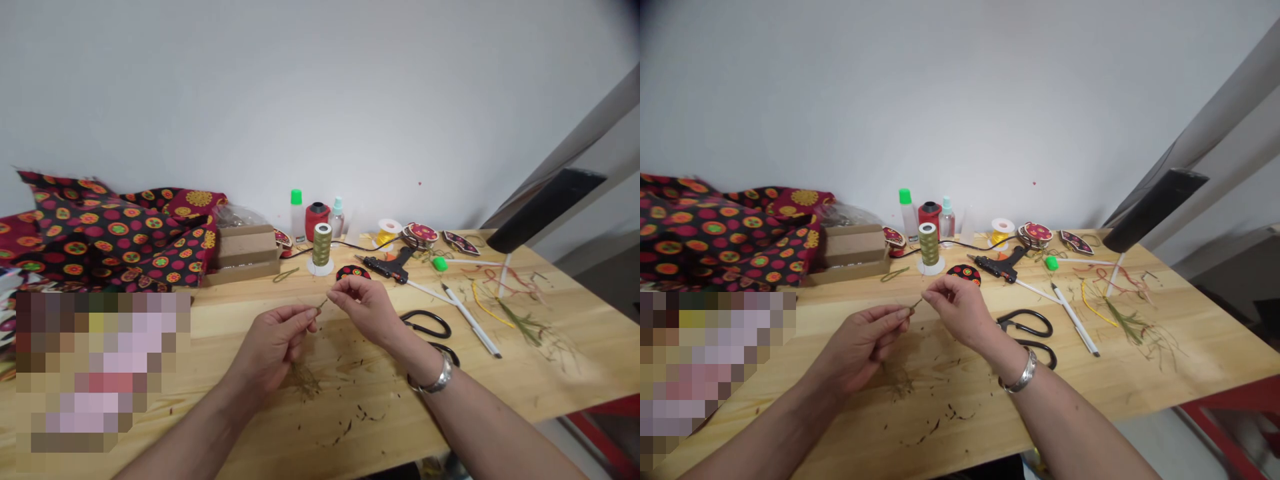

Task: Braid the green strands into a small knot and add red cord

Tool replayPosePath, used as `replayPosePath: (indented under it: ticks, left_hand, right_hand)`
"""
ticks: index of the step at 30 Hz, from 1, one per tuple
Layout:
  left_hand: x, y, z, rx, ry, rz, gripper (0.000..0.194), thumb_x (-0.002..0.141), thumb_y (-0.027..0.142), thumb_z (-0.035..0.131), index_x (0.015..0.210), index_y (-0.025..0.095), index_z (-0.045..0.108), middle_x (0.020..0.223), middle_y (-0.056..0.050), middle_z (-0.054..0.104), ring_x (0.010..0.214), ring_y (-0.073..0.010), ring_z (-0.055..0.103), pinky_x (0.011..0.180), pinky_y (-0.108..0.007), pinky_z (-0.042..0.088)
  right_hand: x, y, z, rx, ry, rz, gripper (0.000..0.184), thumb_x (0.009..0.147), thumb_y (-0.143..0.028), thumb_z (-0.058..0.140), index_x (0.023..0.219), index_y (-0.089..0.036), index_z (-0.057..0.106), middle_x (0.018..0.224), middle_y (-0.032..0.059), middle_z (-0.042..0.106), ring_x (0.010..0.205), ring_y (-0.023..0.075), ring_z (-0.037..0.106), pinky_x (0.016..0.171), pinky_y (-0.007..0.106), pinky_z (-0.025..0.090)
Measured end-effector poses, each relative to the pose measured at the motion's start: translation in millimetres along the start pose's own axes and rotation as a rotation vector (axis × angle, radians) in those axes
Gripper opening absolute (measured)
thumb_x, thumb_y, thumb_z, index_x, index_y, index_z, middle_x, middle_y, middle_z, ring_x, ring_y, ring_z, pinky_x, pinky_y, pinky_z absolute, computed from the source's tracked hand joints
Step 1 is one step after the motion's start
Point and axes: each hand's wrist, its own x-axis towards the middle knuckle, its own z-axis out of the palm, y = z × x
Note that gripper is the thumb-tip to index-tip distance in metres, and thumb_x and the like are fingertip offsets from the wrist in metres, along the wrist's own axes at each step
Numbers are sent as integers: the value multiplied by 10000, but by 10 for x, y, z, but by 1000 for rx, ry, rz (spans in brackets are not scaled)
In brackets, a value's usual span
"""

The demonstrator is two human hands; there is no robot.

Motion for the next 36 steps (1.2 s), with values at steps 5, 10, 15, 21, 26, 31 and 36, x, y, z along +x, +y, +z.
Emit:
replayPosePath:
  ticks: [5, 10, 15, 21, 26, 31, 36]
  left_hand:
    - [2, -21, -20, 15, 1, 3, 183, 606, 282, 711, 616, 117, 633, 539, 26, 538, 356, 9, 227, 319, -136, 142]
    - [-6, -58, -22, 82, -31, 6, 176, 625, 295, 699, 654, 125, 662, 528, 31, 527, 359, 1, 239, 323, -146, 136]
    - [-13, -58, -8, 126, -24, 44, 159, 620, 281, 694, 638, 125, 668, 526, 20, 557, 341, 0, 269, 327, -155, 159]
    - [5, -27, -32, 17, 31, 29, 180, 580, 265, 718, 655, 112, 659, 521, 17, 546, 354, 1, 244, 322, -140, 157]
    - [1, -22, -36, -10, 32, 9, 185, 584, 263, 724, 644, 107, 646, 530, 14, 552, 353, 10, 242, 319, -132, 141]
    - [10, -27, -38, -19, 38, 19, 174, 593, 257, 721, 645, 109, 644, 533, 18, 552, 352, 14, 242, 317, -130, 147]
    - [17, -16, -36, -42, 92, 66, 193, 577, 264, 724, 661, 109, 647, 534, 25, 545, 353, 14, 225, 316, -132, 148]
  right_hand:
    - [-35, -46, 1, -14, -30, -39, 149, 771, -275, 525, 670, -165, 527, 612, -15, 501, 568, 97, 417, 526, 221, 351]
    - [-82, -136, -28, -73, -145, -256, 117, 774, -215, 519, 665, -171, 522, 704, 9, 512, 702, 120, 469, 650, 240, 381]
    - [-22, -20, -29, -191, -69, -66, 174, 774, -240, 494, 615, -174, 479, 612, -12, 462, 598, 113, 418, 557, 236, 332]
    - [41, 126, -26, -267, 118, 69, 228, 760, -306, 502, 575, -179, 461, 552, -27, 415, 534, 108, 363, 517, 240, 283]
    - [69, 109, -111, -192, 309, 34, 213, 785, -323, 474, 628, -179, 473, 594, -15, 439, 569, 117, 386, 543, 242, 312]
    - [103, 79, -184, -103, 501, -19, 200, 810, -339, 445, 683, -185, 456, 656, -5, 438, 639, 128, 403, 593, 244, 342]
    - [50, -33, -214, 26, 360, -76, 322, 835, -366, 406, 574, -180, 437, 566, -12, 416, 575, 114, 389, 575, 250, 345]
